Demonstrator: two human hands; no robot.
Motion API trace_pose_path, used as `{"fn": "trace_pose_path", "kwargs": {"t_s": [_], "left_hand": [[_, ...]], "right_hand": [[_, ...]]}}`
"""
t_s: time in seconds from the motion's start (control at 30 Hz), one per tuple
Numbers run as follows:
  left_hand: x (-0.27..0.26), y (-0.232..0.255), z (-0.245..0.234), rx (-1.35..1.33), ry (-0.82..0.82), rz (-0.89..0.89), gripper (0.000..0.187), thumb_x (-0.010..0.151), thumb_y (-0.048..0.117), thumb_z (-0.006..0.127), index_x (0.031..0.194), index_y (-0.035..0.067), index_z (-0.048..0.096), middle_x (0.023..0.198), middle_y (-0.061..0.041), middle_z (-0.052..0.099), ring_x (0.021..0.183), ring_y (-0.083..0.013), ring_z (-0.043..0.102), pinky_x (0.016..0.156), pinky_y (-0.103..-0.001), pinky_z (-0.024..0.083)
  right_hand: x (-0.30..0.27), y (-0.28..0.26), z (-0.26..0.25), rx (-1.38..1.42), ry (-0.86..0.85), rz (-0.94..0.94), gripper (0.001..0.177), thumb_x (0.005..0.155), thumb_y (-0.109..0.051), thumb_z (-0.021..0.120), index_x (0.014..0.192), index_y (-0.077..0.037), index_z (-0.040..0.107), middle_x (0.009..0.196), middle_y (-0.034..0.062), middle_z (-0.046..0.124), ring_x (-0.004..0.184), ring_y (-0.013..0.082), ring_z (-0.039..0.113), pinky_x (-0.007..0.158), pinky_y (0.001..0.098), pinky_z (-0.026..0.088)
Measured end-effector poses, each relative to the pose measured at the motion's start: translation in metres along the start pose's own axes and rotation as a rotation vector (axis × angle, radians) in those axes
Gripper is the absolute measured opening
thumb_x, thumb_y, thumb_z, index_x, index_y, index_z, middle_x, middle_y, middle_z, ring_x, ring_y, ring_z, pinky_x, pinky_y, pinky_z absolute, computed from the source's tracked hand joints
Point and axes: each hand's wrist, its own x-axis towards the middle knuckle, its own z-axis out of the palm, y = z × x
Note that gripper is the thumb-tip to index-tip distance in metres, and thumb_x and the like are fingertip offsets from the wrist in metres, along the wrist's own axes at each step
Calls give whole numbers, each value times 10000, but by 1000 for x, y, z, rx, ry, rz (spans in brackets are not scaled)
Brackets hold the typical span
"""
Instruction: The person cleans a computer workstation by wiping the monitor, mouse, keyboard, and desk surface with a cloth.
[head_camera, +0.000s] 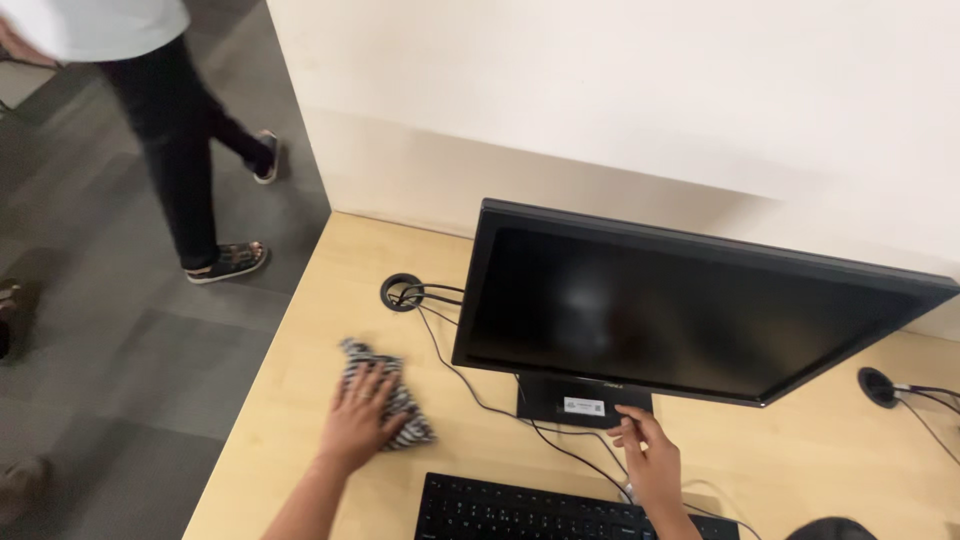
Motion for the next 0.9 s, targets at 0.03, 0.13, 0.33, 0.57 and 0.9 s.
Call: {"fn": "trace_pose_path", "kwargs": {"t_s": [0.03, 0.13, 0.33, 0.57, 0.9], "left_hand": [[-2, -12, 2, 7, -10, -44, 807, 934, 704, 410, 1585, 257, 246, 1673, -20, 172, 1553, -234, 70, 1235, -464, 30], [-13, -38, 9, 56, 140, -149, 804, 906, 698, 426, 1564, 258, 284, 1651, -19, 206, 1542, -234, 100, 1225, -475, 43], [23, 1, 1, 51, 163, -186, 777, 945, 648, 400, 1533, 143, 346, 1655, -81, 250, 1562, -292, 103, 1232, -468, 52], [39, 128, -12, 27, -229, 346, 822, 995, 681, 297, 1609, 144, 193, 1665, -103, 177, 1556, -301, 66, 1244, -495, -18], [28, 40, -15, -31, 12, 159, 764, 935, 652, 453, 1550, 218, 318, 1651, -39, 259, 1553, -244, 148, 1245, -455, 82]], "right_hand": [[2, -1, 3, 30, -14, -16, 305, 997, -230, 563, 1235, -96, 699, 876, 75, 817, 790, 161, 753, 704, 300, 566], [1, 4, 2, 40, -19, -59, 304, 998, -242, 568, 1225, -87, 697, 872, 64, 821, 801, 140, 760, 709, 282, 576], [0, 20, -17, 30, 30, 18, 305, 993, -219, 567, 1235, -82, 691, 869, 76, 810, 775, 155, 749, 681, 302, 570], [-4, 14, -39, 29, 74, 51, 286, 1004, -201, 560, 1229, -83, 691, 864, 87, 809, 766, 162, 747, 651, 302, 572], [-9, 18, -51, 11, 81, 9, 282, 1009, -207, 552, 1214, -81, 698, 874, 87, 806, 774, 168, 766, 665, 298, 581]]}}
